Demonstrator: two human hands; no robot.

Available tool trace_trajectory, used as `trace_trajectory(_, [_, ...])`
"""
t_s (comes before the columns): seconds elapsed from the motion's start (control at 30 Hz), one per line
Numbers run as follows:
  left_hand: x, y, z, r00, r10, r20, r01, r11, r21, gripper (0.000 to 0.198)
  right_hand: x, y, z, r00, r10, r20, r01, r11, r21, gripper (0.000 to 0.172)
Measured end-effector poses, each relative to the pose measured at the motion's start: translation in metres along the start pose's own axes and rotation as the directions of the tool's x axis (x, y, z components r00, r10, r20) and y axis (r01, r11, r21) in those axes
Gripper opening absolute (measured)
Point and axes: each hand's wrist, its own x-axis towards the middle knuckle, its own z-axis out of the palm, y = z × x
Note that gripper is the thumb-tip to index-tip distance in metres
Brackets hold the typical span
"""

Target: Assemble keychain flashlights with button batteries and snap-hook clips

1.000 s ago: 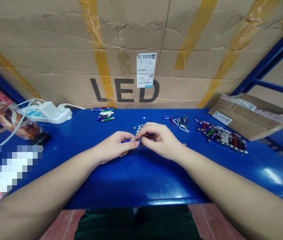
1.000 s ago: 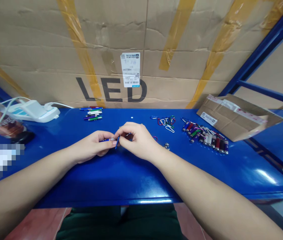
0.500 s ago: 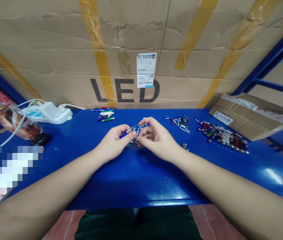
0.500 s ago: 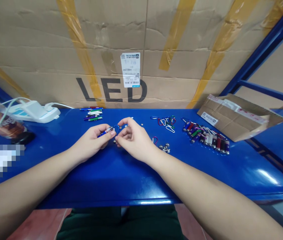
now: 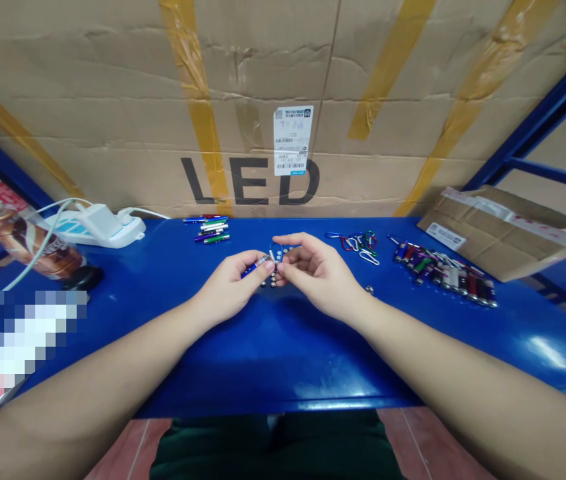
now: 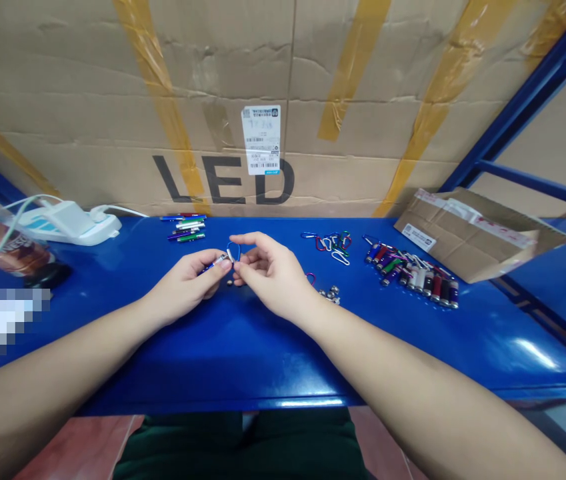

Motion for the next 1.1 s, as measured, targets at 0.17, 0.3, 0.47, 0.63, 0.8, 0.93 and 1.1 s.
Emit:
trace_trajectory(0.17, [-0.002, 0.002, -0.003, 0.999, 0.03, 0.014, -0.031, 0.998, 0.051, 0.044, -0.001, 0.0, 0.0, 0.999, -0.032, 0.02, 0.032, 0.999, -0.026, 0.04])
trace_trajectory(0.3, [-0.004, 0.003, -0.004, 0.999, 0.036, 0.029, -0.039, 0.995, 0.093, 0.045, -0.002, 0.001, -0.001, 0.998, -0.055, 0.024, 0.056, 0.997, -0.05, 0.04])
trace_trajectory(0.47, [-0.005, 0.002, -0.004, 0.998, 0.043, 0.039, -0.046, 0.996, 0.081, 0.042, -0.002, 0.001, -0.003, 0.998, -0.057, 0.024, 0.059, 0.995, -0.076, 0.042])
trace_trajectory(0.63, [-0.005, 0.002, -0.005, 0.999, 0.036, 0.036, -0.038, 0.996, 0.079, 0.042, -0.003, 0.001, -0.002, 0.998, -0.046, 0.041, 0.048, 0.997, -0.054, 0.043])
trace_trajectory(0.8, [-0.006, 0.004, -0.007, 1.0, 0.023, 0.011, -0.024, 0.993, 0.119, 0.041, -0.006, 0.002, 0.0, 0.996, -0.013, 0.088, 0.017, 0.999, -0.047, 0.044])
trace_trajectory(0.93, [-0.004, 0.004, -0.01, 0.999, 0.028, 0.026, -0.032, 0.984, 0.174, 0.039, -0.007, -0.002, -0.005, 0.991, 0.009, 0.135, 0.008, 0.993, -0.121, 0.04])
trace_trajectory(1.1, [-0.002, -0.001, -0.012, 0.993, 0.052, 0.105, -0.074, 0.974, 0.216, 0.037, -0.004, -0.011, -0.015, 0.993, 0.051, 0.107, -0.026, 0.973, -0.228, 0.033])
